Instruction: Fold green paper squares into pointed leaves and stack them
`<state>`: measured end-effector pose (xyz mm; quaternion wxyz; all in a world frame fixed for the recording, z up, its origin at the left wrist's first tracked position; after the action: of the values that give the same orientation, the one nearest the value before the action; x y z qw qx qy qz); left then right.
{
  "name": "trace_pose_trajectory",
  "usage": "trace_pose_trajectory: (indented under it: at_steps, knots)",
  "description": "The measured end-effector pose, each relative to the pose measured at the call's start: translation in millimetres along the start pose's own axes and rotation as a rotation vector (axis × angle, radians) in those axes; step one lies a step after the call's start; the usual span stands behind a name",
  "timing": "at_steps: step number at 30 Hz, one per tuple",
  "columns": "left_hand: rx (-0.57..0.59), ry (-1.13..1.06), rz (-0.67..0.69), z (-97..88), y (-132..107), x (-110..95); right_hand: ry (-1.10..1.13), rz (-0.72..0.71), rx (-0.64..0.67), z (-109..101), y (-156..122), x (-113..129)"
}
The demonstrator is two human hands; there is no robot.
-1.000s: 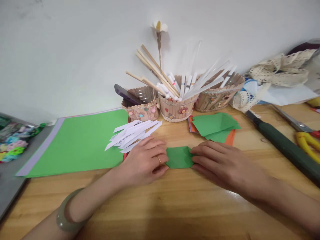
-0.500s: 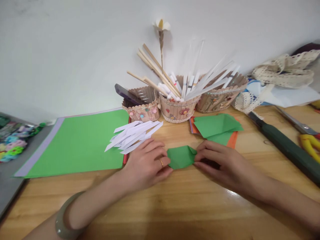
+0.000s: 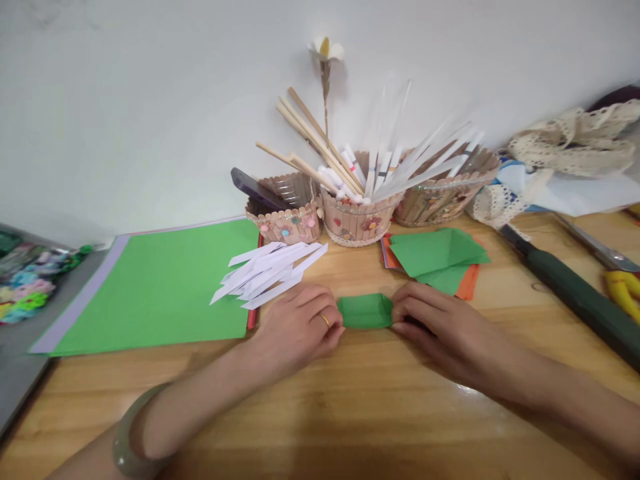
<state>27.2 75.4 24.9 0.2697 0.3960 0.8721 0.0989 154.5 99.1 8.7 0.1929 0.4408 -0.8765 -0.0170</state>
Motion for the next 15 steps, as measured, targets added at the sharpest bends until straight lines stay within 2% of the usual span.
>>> trace_pose_trajectory:
  at_steps: [5, 15]
  knots:
    - [-0.002, -0.169, -0.217, 4.5, -1.0, 12.5, -0.006, 0.073, 0.014, 0.0, 2.2, -2.1]
    - [-0.009, -0.325, -0.42, 8.7, -5.3, 19.1, -0.138, 0.109, -0.032, -0.5, 5.6, 1.5]
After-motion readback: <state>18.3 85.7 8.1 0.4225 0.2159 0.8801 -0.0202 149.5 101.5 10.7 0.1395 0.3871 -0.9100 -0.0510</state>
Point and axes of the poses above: each hand's wrist, its own y-axis towards the middle knuckle, its own z-axis out of the palm, x = y × z, the point moved 8 cm from there along y, towards the middle knuckle, and after that the axes turned 13 degrees about -y, right-handed, at the moved point
